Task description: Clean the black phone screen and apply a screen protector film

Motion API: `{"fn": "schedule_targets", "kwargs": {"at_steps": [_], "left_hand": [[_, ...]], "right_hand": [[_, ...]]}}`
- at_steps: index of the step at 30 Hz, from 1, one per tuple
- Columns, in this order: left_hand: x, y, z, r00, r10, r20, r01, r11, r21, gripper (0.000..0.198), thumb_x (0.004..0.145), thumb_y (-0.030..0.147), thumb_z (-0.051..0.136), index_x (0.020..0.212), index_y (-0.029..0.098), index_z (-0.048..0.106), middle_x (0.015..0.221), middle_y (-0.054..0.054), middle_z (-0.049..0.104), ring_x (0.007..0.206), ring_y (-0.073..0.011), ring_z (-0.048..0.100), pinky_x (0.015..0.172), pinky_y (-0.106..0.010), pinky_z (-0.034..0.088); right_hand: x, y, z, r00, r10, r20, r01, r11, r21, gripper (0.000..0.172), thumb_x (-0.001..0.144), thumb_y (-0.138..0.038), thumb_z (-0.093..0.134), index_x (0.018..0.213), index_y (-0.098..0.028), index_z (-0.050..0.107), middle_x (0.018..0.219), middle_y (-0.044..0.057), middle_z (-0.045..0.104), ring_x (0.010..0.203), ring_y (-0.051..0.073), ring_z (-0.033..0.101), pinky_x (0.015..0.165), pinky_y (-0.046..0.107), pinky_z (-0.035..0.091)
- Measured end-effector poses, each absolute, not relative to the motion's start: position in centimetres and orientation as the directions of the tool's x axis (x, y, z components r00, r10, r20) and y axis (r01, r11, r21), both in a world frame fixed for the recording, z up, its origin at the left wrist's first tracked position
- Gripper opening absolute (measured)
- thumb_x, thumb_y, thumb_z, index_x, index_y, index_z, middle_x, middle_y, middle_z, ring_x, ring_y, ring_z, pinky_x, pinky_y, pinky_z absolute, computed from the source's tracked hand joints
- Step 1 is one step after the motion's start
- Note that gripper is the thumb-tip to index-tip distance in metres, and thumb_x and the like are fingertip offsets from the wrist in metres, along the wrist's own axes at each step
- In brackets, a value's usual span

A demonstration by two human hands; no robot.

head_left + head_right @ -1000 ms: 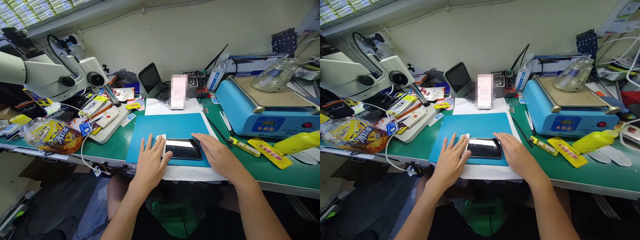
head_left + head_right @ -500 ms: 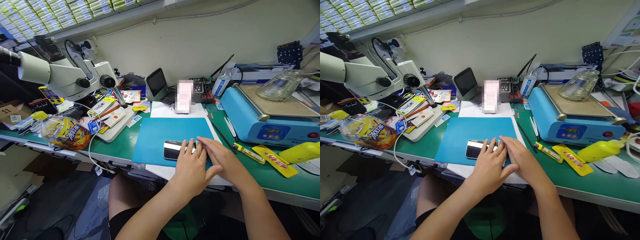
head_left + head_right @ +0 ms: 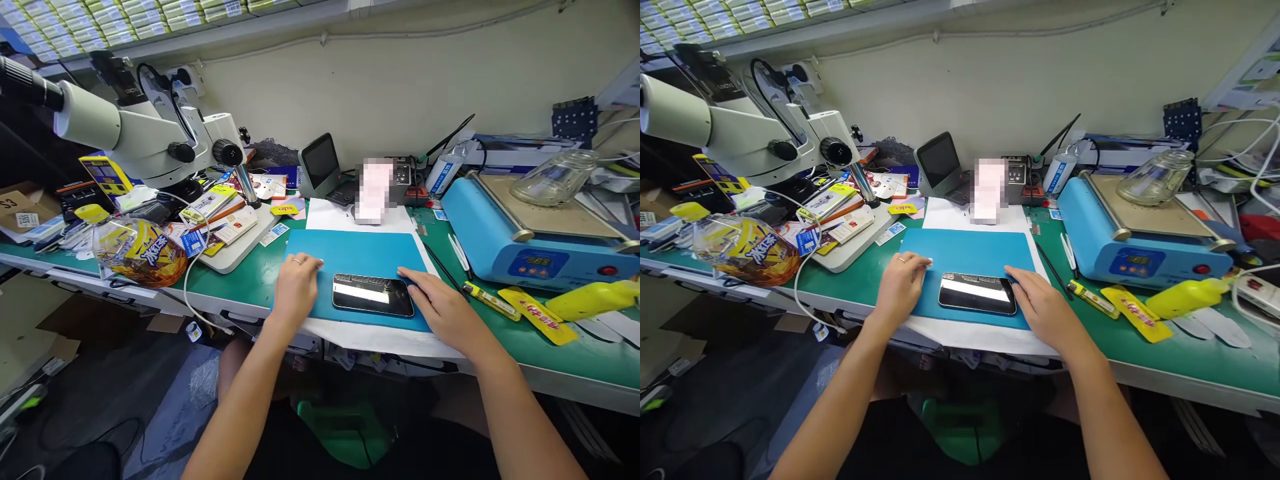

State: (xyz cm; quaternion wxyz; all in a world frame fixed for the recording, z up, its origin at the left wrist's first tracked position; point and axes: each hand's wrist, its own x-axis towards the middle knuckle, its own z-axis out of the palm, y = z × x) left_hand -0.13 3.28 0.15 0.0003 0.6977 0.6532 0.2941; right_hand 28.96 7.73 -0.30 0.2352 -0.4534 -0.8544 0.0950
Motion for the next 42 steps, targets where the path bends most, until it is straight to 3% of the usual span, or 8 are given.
{"fn": "schedule_targets", "kwargs": {"at_steps": [4, 8, 10, 12, 23, 36, 42], "left_hand": [[-2.3, 3.3, -0.3, -0.046, 0.910, 0.413, 0.906, -0.136, 0.401, 0.026, 0.102, 0.031, 0.056, 0.122, 0.019, 0.068, 0.116, -0.010, 0.070, 0.111, -0.0290, 0.058, 0.097, -0.045, 0.051], [-2.0, 3.0, -0.4, 0.174, 0.905, 0.388, 0.874, -0.323, 0.362, 0.063, 0.092, 0.059, 0.066, 0.138, 0.016, 0.058, 0.130, -0.012, 0.065, 0.127, -0.0305, 0.053, 0.119, -0.054, 0.034], [-1.8, 3.2, -0.2, 0.312, 0.883, 0.350, 0.838, -0.429, 0.337, 0.074, 0.087, 0.068, 0.067, 0.141, 0.018, 0.055, 0.134, -0.011, 0.063, 0.132, -0.0308, 0.050, 0.125, -0.057, 0.021], [-1.8, 3.6, 0.1, 0.386, 0.864, 0.324, 0.812, -0.485, 0.325, 0.079, 0.082, 0.073, 0.069, 0.140, 0.020, 0.056, 0.134, -0.011, 0.062, 0.135, -0.0317, 0.049, 0.127, -0.059, 0.017], [-2.2, 4.2, -0.7, 0.366, 0.864, 0.345, 0.749, -0.494, 0.441, 0.065, 0.078, 0.067, 0.077, 0.125, 0.023, 0.065, 0.125, -0.007, 0.063, 0.126, -0.0284, 0.055, 0.127, -0.059, 0.018], [-2.2, 4.3, -0.6, 0.351, 0.876, 0.331, 0.730, -0.477, 0.489, 0.066, 0.074, 0.068, 0.080, 0.121, 0.025, 0.064, 0.121, -0.005, 0.065, 0.124, -0.0285, 0.057, 0.127, -0.059, 0.017], [-2.2, 4.4, -0.6, 0.345, 0.886, 0.311, 0.703, -0.463, 0.540, 0.066, 0.075, 0.067, 0.080, 0.122, 0.024, 0.063, 0.124, -0.005, 0.064, 0.126, -0.0289, 0.055, 0.127, -0.059, 0.014]], "right_hand": [[29.0, 7.8, 0.1, -0.446, 0.829, 0.338, 0.740, 0.554, -0.381, 0.041, 0.102, -0.040, 0.047, 0.133, -0.021, 0.066, 0.130, 0.012, 0.073, 0.121, 0.031, 0.069, 0.099, 0.049, 0.059], [28.3, 7.6, 1.6, -0.460, 0.810, 0.364, 0.741, 0.576, -0.345, 0.040, 0.102, -0.042, 0.047, 0.129, -0.021, 0.068, 0.127, 0.013, 0.074, 0.119, 0.032, 0.069, 0.099, 0.050, 0.059], [27.0, 7.4, 2.8, -0.527, 0.775, 0.348, 0.710, 0.627, -0.321, 0.039, 0.103, -0.043, 0.047, 0.129, -0.022, 0.068, 0.127, 0.012, 0.073, 0.120, 0.031, 0.068, 0.101, 0.050, 0.057], [25.2, 7.3, 3.7, -0.609, 0.731, 0.308, 0.656, 0.682, -0.322, 0.038, 0.102, -0.044, 0.047, 0.129, -0.025, 0.067, 0.128, 0.011, 0.073, 0.121, 0.030, 0.067, 0.101, 0.050, 0.057], [18.5, 8.2, 2.7, -0.743, 0.655, 0.141, 0.566, 0.726, -0.390, 0.036, 0.107, -0.039, 0.037, 0.121, -0.025, 0.067, 0.119, 0.010, 0.069, 0.113, 0.027, 0.063, 0.093, 0.048, 0.057], [17.4, 8.7, 2.6, -0.775, 0.615, 0.147, 0.575, 0.782, -0.241, 0.035, 0.108, -0.035, 0.033, 0.109, -0.022, 0.066, 0.104, 0.010, 0.067, 0.096, 0.027, 0.060, 0.083, 0.045, 0.053], [17.0, 8.8, 2.2, -0.750, 0.642, 0.156, 0.604, 0.762, -0.232, 0.037, 0.106, -0.051, 0.038, 0.101, -0.021, 0.060, 0.099, 0.011, 0.065, 0.089, 0.026, 0.057, 0.079, 0.043, 0.050]]}}
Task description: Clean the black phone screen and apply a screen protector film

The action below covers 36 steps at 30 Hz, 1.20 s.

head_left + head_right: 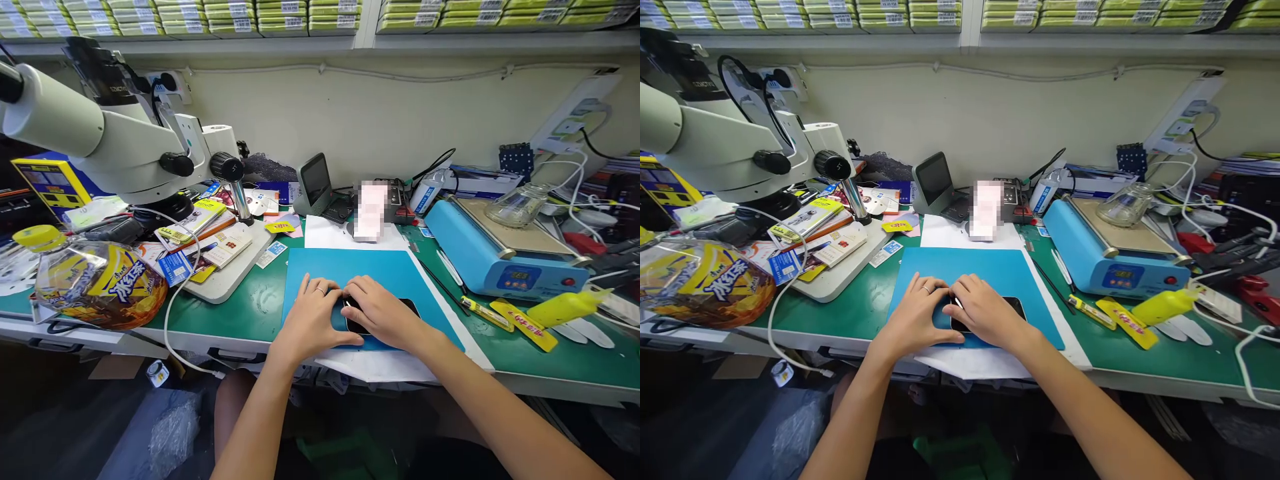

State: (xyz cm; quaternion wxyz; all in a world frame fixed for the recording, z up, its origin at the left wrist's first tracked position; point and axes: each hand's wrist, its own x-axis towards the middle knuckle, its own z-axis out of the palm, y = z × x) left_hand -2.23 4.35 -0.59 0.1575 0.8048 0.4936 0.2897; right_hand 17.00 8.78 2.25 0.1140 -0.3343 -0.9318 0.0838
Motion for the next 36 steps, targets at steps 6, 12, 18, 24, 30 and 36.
{"fn": "schedule_targets", "kwargs": {"at_steps": [6, 12, 18, 24, 30, 36], "left_hand": [[-2.2, 4.4, -0.6, 0.340, 0.887, 0.311, 0.695, -0.460, 0.552, 0.065, 0.075, 0.065, 0.081, 0.122, 0.024, 0.063, 0.122, -0.005, 0.064, 0.124, -0.0288, 0.055, 0.127, -0.059, 0.015], [-2.2, 4.5, -0.7, 0.343, 0.888, 0.307, 0.692, -0.460, 0.557, 0.060, 0.079, 0.062, 0.079, 0.124, 0.026, 0.063, 0.122, -0.005, 0.064, 0.124, -0.0295, 0.054, 0.126, -0.062, 0.015], [-2.3, 4.4, -0.7, 0.356, 0.886, 0.296, 0.694, -0.463, 0.552, 0.061, 0.079, 0.064, 0.078, 0.125, 0.027, 0.064, 0.124, -0.005, 0.063, 0.126, -0.0300, 0.053, 0.127, -0.061, 0.011], [-2.4, 4.4, -0.6, 0.369, 0.888, 0.276, 0.706, -0.461, 0.538, 0.072, 0.078, 0.066, 0.079, 0.137, 0.030, 0.059, 0.128, -0.006, 0.062, 0.131, -0.0306, 0.050, 0.127, -0.062, 0.008], [-2.3, 4.6, -0.9, 0.365, 0.890, 0.275, 0.717, -0.456, 0.527, 0.073, 0.076, 0.065, 0.081, 0.137, 0.032, 0.059, 0.129, -0.005, 0.062, 0.130, -0.0300, 0.051, 0.127, -0.061, 0.009], [-2.3, 4.6, -0.9, 0.366, 0.891, 0.270, 0.732, -0.455, 0.508, 0.068, 0.077, 0.066, 0.080, 0.134, 0.032, 0.063, 0.128, -0.006, 0.061, 0.128, -0.0301, 0.052, 0.126, -0.063, 0.011]], "right_hand": [[17.0, 9.1, 1.5, -0.745, 0.647, 0.163, 0.592, 0.754, -0.285, 0.052, 0.100, -0.066, 0.033, 0.102, -0.020, 0.057, 0.102, 0.011, 0.062, 0.090, 0.027, 0.053, 0.081, 0.044, 0.048], [17.0, 9.3, 1.5, -0.741, 0.646, 0.186, 0.576, 0.752, -0.320, 0.060, 0.097, -0.073, 0.027, 0.101, -0.020, 0.056, 0.104, 0.012, 0.062, 0.090, 0.027, 0.054, 0.081, 0.045, 0.049], [17.1, 9.4, 1.4, -0.730, 0.645, 0.228, 0.548, 0.751, -0.370, 0.069, 0.092, -0.080, 0.022, 0.101, -0.021, 0.057, 0.114, 0.015, 0.062, 0.098, 0.029, 0.058, 0.083, 0.048, 0.052], [17.3, 9.2, 1.4, -0.711, 0.650, 0.269, 0.522, 0.744, -0.418, 0.075, 0.089, -0.083, 0.020, 0.107, -0.020, 0.058, 0.129, 0.018, 0.058, 0.112, 0.031, 0.060, 0.090, 0.047, 0.054], [17.5, 9.1, 1.3, -0.703, 0.650, 0.289, 0.511, 0.744, -0.430, 0.079, 0.090, -0.082, 0.019, 0.112, -0.019, 0.062, 0.136, 0.021, 0.056, 0.118, 0.033, 0.061, 0.092, 0.049, 0.056], [18.8, 8.5, 1.9, -0.680, 0.568, 0.463, 0.422, 0.821, -0.385, 0.071, 0.095, -0.075, 0.025, 0.112, -0.019, 0.066, 0.132, 0.020, 0.063, 0.123, 0.032, 0.060, 0.099, 0.048, 0.054]]}}
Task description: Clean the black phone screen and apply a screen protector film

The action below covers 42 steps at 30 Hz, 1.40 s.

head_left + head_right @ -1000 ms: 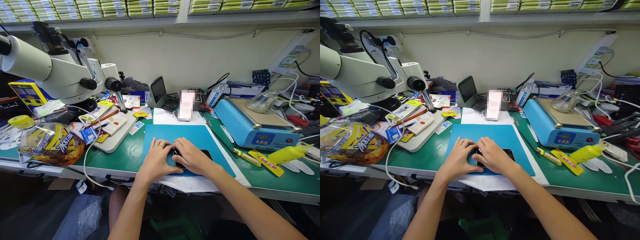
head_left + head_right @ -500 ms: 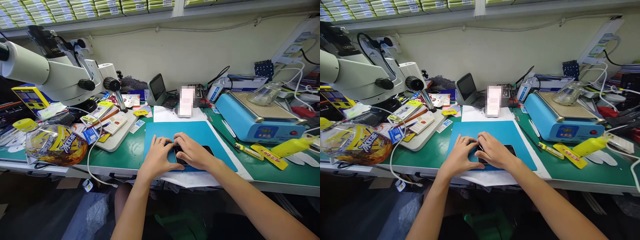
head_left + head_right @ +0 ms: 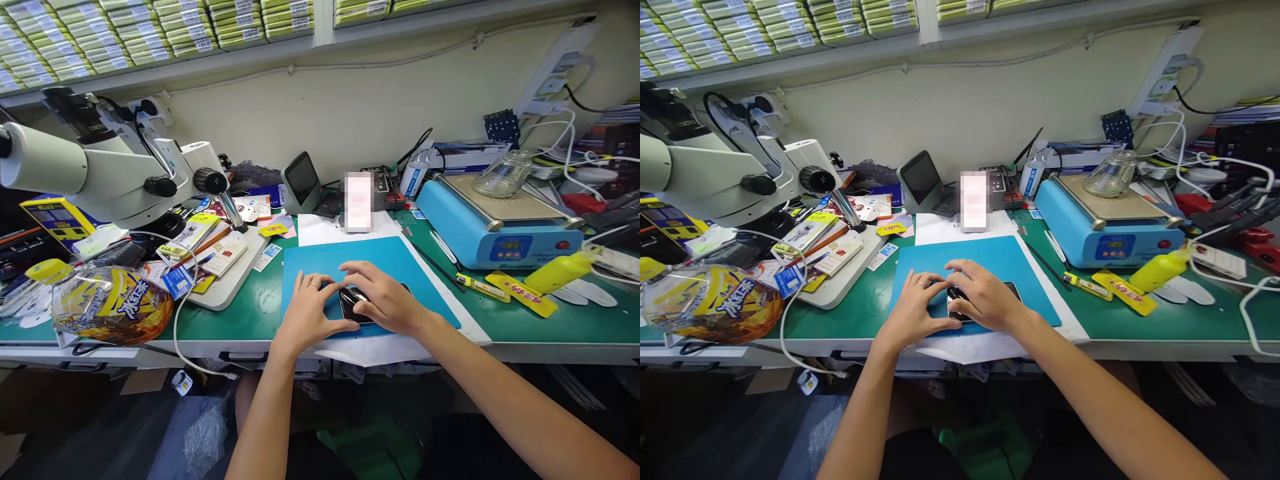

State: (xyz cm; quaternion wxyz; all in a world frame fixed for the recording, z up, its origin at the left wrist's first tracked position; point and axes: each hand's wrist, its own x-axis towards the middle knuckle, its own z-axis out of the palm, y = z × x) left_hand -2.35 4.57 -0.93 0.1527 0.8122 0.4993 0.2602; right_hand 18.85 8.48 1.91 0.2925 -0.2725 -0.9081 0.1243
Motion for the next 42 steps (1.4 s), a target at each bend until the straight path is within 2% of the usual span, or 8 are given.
{"fn": "schedule_targets", "kwargs": {"at_steps": [4, 9, 14, 20, 25, 30, 34, 42], "left_hand": [[-2.3, 4.4, -0.6, 0.355, 0.899, 0.257, 0.725, -0.438, 0.531, 0.062, 0.080, 0.068, 0.076, 0.130, 0.032, 0.066, 0.128, -0.005, 0.061, 0.128, -0.0302, 0.053, 0.127, -0.062, 0.009], [-2.3, 4.3, -0.4, 0.327, 0.920, 0.216, 0.729, -0.391, 0.561, 0.045, 0.093, 0.061, 0.064, 0.128, 0.033, 0.068, 0.128, -0.003, 0.062, 0.128, -0.0285, 0.054, 0.128, -0.060, 0.009], [-1.9, 4.6, -0.1, 0.287, 0.938, 0.196, 0.737, -0.347, 0.581, 0.033, 0.101, 0.052, 0.054, 0.120, 0.033, 0.072, 0.126, -0.003, 0.064, 0.127, -0.0268, 0.054, 0.127, -0.057, 0.017], [-1.2, 5.4, 1.0, 0.233, 0.957, 0.172, 0.769, -0.290, 0.569, 0.046, 0.108, 0.047, 0.036, 0.098, 0.029, 0.077, 0.112, -0.002, 0.071, 0.114, -0.0239, 0.061, 0.125, -0.058, 0.018], [-0.8, 6.0, 1.1, 0.199, 0.963, 0.183, 0.791, -0.268, 0.550, 0.054, 0.109, 0.048, 0.031, 0.089, 0.026, 0.077, 0.103, -0.003, 0.073, 0.106, -0.0241, 0.065, 0.123, -0.058, 0.022], [-0.2, 7.1, 1.1, 0.145, 0.966, 0.216, 0.816, -0.241, 0.526, 0.054, 0.109, 0.045, 0.030, 0.092, 0.024, 0.077, 0.097, -0.004, 0.075, 0.102, -0.0243, 0.068, 0.118, -0.052, 0.032], [-0.7, 7.0, 1.0, 0.094, 0.960, 0.264, 0.843, -0.218, 0.492, 0.044, 0.108, 0.040, 0.033, 0.109, 0.023, 0.074, 0.112, -0.008, 0.072, 0.110, -0.0266, 0.065, 0.103, -0.044, 0.046], [-4.1, 3.6, 0.2, -0.025, 0.967, 0.253, 0.908, -0.084, 0.410, 0.027, 0.098, 0.039, 0.056, 0.114, 0.024, 0.071, 0.111, -0.007, 0.070, 0.110, -0.0291, 0.061, 0.092, -0.041, 0.047]], "right_hand": [[22.6, 8.3, 2.6, -0.527, 0.653, 0.544, 0.437, 0.757, -0.486, 0.054, 0.101, -0.065, 0.035, 0.110, -0.023, 0.068, 0.123, 0.014, 0.070, 0.119, 0.029, 0.064, 0.101, 0.045, 0.052], [27.5, 8.2, 1.8, -0.330, 0.856, 0.397, 0.513, 0.516, -0.686, 0.050, 0.099, -0.065, 0.044, 0.101, -0.025, 0.073, 0.108, 0.010, 0.076, 0.105, 0.029, 0.071, 0.094, 0.043, 0.055], [28.9, 7.8, 0.9, -0.261, 0.911, 0.319, 0.494, 0.410, -0.767, 0.047, 0.095, -0.066, 0.051, 0.102, -0.026, 0.074, 0.107, 0.009, 0.076, 0.104, 0.030, 0.071, 0.090, 0.042, 0.056], [28.9, 7.7, 0.7, -0.299, 0.896, 0.327, 0.501, 0.439, -0.745, 0.037, 0.095, -0.057, 0.057, 0.104, -0.024, 0.073, 0.105, 0.008, 0.075, 0.100, 0.028, 0.070, 0.080, 0.038, 0.058], [28.6, 7.4, 0.5, -0.310, 0.867, 0.390, 0.563, 0.498, -0.660, 0.035, 0.103, -0.047, 0.047, 0.114, -0.026, 0.072, 0.113, 0.010, 0.074, 0.109, 0.029, 0.069, 0.094, 0.045, 0.056], [28.4, 7.5, 0.1, -0.312, 0.880, 0.357, 0.632, 0.473, -0.614, 0.044, 0.105, -0.046, 0.039, 0.134, -0.025, 0.065, 0.122, 0.012, 0.072, 0.116, 0.031, 0.067, 0.098, 0.050, 0.056], [28.5, 7.5, -0.2, -0.282, 0.895, 0.346, 0.629, 0.445, -0.637, 0.045, 0.105, -0.045, 0.038, 0.139, -0.024, 0.059, 0.130, 0.013, 0.068, 0.123, 0.032, 0.064, 0.101, 0.050, 0.054], [28.5, 7.5, -0.1, -0.298, 0.894, 0.334, 0.611, 0.447, -0.653, 0.044, 0.105, -0.044, 0.039, 0.140, -0.023, 0.058, 0.135, 0.013, 0.065, 0.127, 0.031, 0.061, 0.107, 0.050, 0.051]]}}
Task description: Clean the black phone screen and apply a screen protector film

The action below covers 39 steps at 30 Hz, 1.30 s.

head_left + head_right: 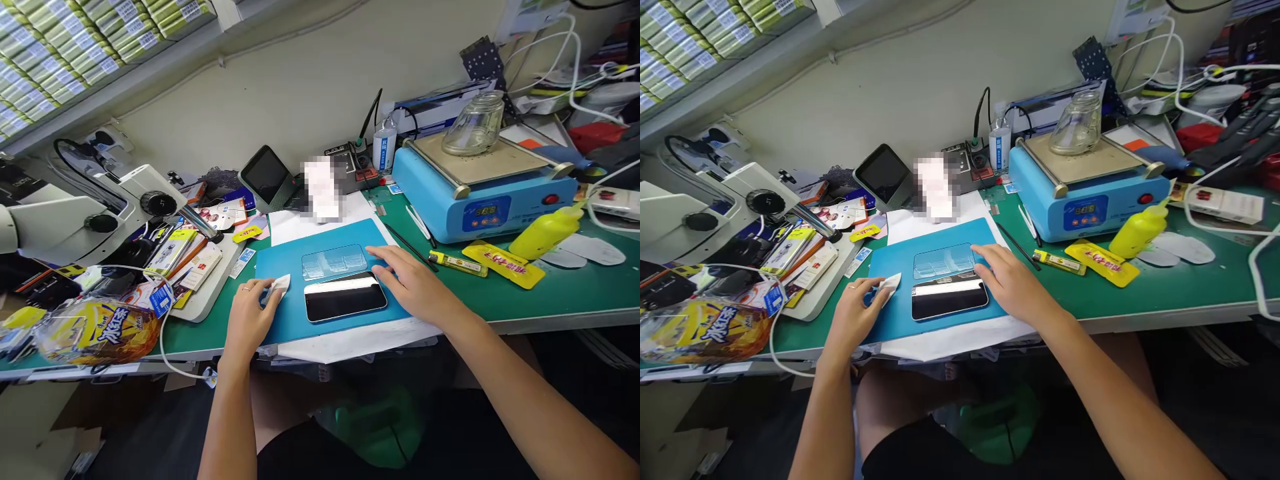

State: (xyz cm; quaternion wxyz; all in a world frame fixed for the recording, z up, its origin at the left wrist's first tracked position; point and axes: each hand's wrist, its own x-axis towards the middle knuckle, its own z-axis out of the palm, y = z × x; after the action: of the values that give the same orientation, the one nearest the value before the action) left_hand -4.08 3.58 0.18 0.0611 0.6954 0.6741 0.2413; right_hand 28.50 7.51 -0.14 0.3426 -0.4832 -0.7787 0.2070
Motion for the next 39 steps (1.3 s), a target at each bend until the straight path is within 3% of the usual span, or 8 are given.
{"fn": "schedule_targets", "kwargs": {"at_steps": [6, 16, 22, 28, 34, 39], "left_hand": [[-4.3, 4.0, 0.1, -0.080, 0.963, 0.256, 0.898, -0.042, 0.439, 0.022, 0.095, 0.038, 0.057, 0.087, 0.023, 0.071, 0.088, -0.003, 0.069, 0.085, -0.0237, 0.062, 0.075, -0.034, 0.046], [-4.0, 2.0, 2.6, -0.075, 0.943, 0.323, 0.832, -0.119, 0.541, 0.037, 0.103, 0.044, 0.047, 0.108, 0.025, 0.077, 0.109, -0.005, 0.075, 0.104, -0.0254, 0.066, 0.087, -0.035, 0.050], [-4.6, 2.1, 2.4, -0.019, 0.961, 0.275, 0.903, -0.101, 0.417, 0.039, 0.104, 0.044, 0.045, 0.121, 0.027, 0.074, 0.111, -0.006, 0.072, 0.109, -0.0293, 0.062, 0.094, -0.042, 0.047], [-4.0, 2.1, 1.8, 0.000, 0.960, 0.279, 0.894, -0.125, 0.430, 0.031, 0.102, 0.042, 0.049, 0.103, 0.026, 0.076, 0.105, -0.005, 0.072, 0.102, -0.0276, 0.063, 0.083, -0.038, 0.049], [-2.4, 2.2, 1.5, 0.039, 0.970, 0.240, 0.906, -0.136, 0.402, 0.018, 0.097, 0.032, 0.056, 0.085, 0.026, 0.068, 0.090, -0.002, 0.069, 0.083, -0.0242, 0.058, 0.074, -0.036, 0.044], [-3.3, 2.2, 2.6, -0.070, 0.930, 0.360, 0.890, -0.105, 0.444, 0.016, 0.097, 0.033, 0.053, 0.087, 0.024, 0.063, 0.090, -0.003, 0.066, 0.089, -0.0241, 0.060, 0.070, -0.033, 0.043]], "right_hand": [[28.4, 7.5, -0.2, -0.304, 0.893, 0.331, 0.621, 0.450, -0.642, 0.045, 0.104, -0.045, 0.039, 0.139, -0.024, 0.059, 0.136, 0.013, 0.065, 0.128, 0.033, 0.061, 0.106, 0.053, 0.052], [28.3, 7.3, 0.0, -0.308, 0.893, 0.328, 0.629, 0.450, -0.634, 0.045, 0.105, -0.045, 0.038, 0.140, -0.025, 0.058, 0.136, 0.013, 0.065, 0.127, 0.033, 0.061, 0.106, 0.053, 0.052], [28.3, 7.2, 0.0, -0.312, 0.895, 0.319, 0.638, 0.447, -0.627, 0.045, 0.104, -0.045, 0.039, 0.139, -0.023, 0.058, 0.137, 0.014, 0.064, 0.128, 0.033, 0.060, 0.106, 0.052, 0.052], [28.4, 7.2, -0.1, -0.320, 0.886, 0.336, 0.633, 0.464, -0.620, 0.045, 0.104, -0.045, 0.039, 0.140, -0.026, 0.058, 0.137, 0.013, 0.064, 0.128, 0.033, 0.061, 0.105, 0.053, 0.052], [28.4, 7.2, -0.1, -0.318, 0.886, 0.337, 0.636, 0.463, -0.618, 0.043, 0.104, -0.044, 0.040, 0.138, -0.026, 0.059, 0.137, 0.013, 0.065, 0.127, 0.032, 0.061, 0.105, 0.053, 0.052], [28.4, 7.2, -0.1, -0.322, 0.889, 0.326, 0.635, 0.458, -0.622, 0.044, 0.104, -0.044, 0.040, 0.138, -0.024, 0.059, 0.137, 0.013, 0.064, 0.128, 0.032, 0.060, 0.106, 0.052, 0.051]]}}
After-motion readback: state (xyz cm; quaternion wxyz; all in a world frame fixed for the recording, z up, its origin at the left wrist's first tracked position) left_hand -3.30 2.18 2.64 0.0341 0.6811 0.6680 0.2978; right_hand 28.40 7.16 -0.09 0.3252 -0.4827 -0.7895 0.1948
